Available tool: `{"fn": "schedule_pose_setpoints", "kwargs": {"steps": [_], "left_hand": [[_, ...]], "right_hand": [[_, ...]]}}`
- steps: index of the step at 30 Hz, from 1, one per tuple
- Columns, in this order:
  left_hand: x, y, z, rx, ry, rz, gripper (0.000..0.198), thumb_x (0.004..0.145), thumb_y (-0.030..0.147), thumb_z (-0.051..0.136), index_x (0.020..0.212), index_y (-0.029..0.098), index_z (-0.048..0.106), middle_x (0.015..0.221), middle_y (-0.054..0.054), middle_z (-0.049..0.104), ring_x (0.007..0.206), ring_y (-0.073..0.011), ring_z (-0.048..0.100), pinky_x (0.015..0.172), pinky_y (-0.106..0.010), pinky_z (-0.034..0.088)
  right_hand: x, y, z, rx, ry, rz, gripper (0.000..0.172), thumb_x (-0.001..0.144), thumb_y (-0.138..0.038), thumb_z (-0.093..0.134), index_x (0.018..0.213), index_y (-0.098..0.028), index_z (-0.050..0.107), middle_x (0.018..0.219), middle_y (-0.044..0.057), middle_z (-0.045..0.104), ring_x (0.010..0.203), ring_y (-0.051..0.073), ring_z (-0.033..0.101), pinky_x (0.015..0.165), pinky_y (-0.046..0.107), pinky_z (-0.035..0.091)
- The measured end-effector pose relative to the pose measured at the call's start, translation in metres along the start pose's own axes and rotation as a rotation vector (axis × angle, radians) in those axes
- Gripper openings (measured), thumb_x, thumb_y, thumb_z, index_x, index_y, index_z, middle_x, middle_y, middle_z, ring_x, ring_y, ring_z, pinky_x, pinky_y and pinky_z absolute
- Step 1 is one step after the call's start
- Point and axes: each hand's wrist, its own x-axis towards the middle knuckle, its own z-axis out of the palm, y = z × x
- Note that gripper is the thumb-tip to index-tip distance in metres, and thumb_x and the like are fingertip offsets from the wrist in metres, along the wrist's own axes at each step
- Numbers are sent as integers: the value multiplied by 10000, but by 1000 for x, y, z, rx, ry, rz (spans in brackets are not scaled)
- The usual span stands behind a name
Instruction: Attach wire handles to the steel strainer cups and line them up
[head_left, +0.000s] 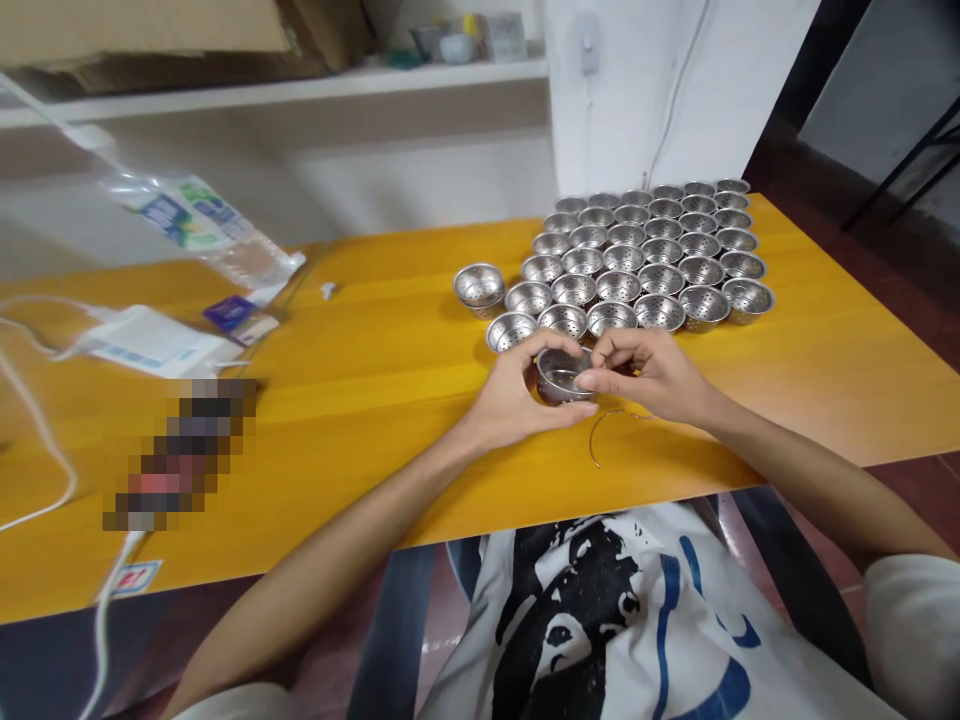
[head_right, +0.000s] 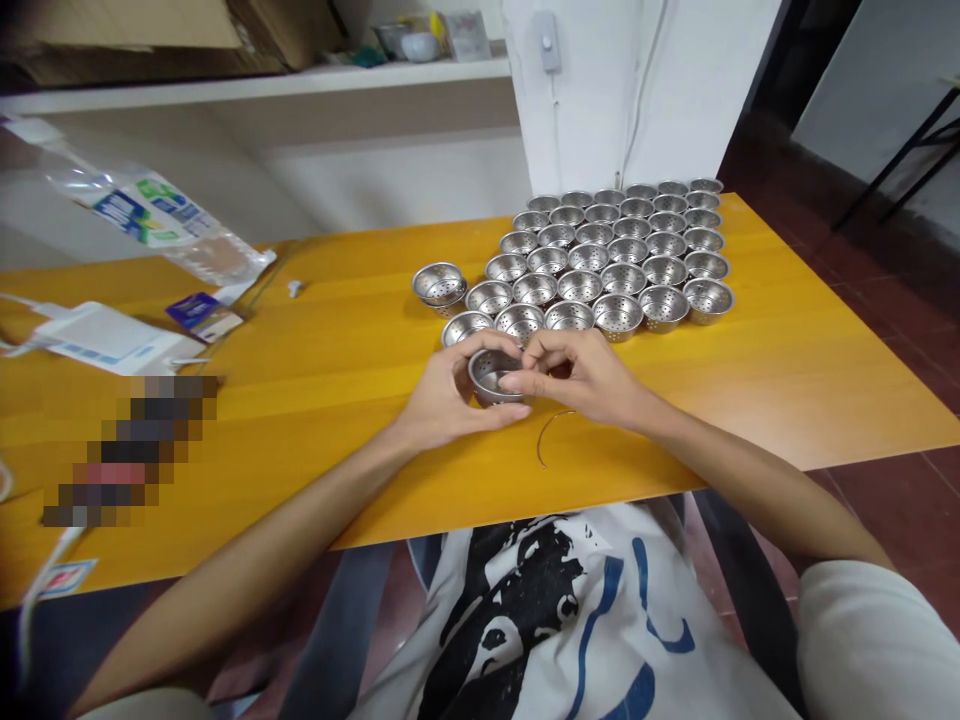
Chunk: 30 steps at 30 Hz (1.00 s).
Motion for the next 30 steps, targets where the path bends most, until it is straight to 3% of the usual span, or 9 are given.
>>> {"fn": "schedule_pose_setpoints", "kwargs": {"steps": [9,19,24,27,30], "left_hand": [[0,0,1,55,9,48,468,696,276,945,1090,212,701,1130,-63,711,1025,-216,692,946,-385,562],[1,-7,2,29,7,17,465,722,343,947,1087,206,694,1084,-56,733,960,-197,696,855,-348,583],[1,-8,0,46,2,60,484,730,356,959,1112,214,698,1101,-60,733,990,-206,703,892,-367,582],[3,-9,-3,104,34,117,506,763,391,961,1170,230,707,1169,-79,726,1086,-232,704,984,-412,574],[3,-11,-3,195,104,181,516,779,415,956,1207,252,718,1273,-96,699,1193,-262,685,1053,-460,556]], "right_hand": [[0,0,5,21,2,31,409,864,-501,883,760,-182,650,639,-63,577,555,66,408,517,235,276],[4,9,2,60,-5,40,426,890,-529,849,766,-184,633,664,-53,583,595,79,439,560,245,309],[4,9,2,52,-31,26,413,908,-521,844,787,-181,642,679,-48,582,611,81,451,570,246,332],[3,9,2,30,35,-34,350,924,-482,836,857,-186,663,785,-26,618,680,90,504,614,242,413],[2,12,1,8,175,-27,297,913,-396,837,1115,-226,701,1047,22,665,727,94,560,585,230,473]]}}
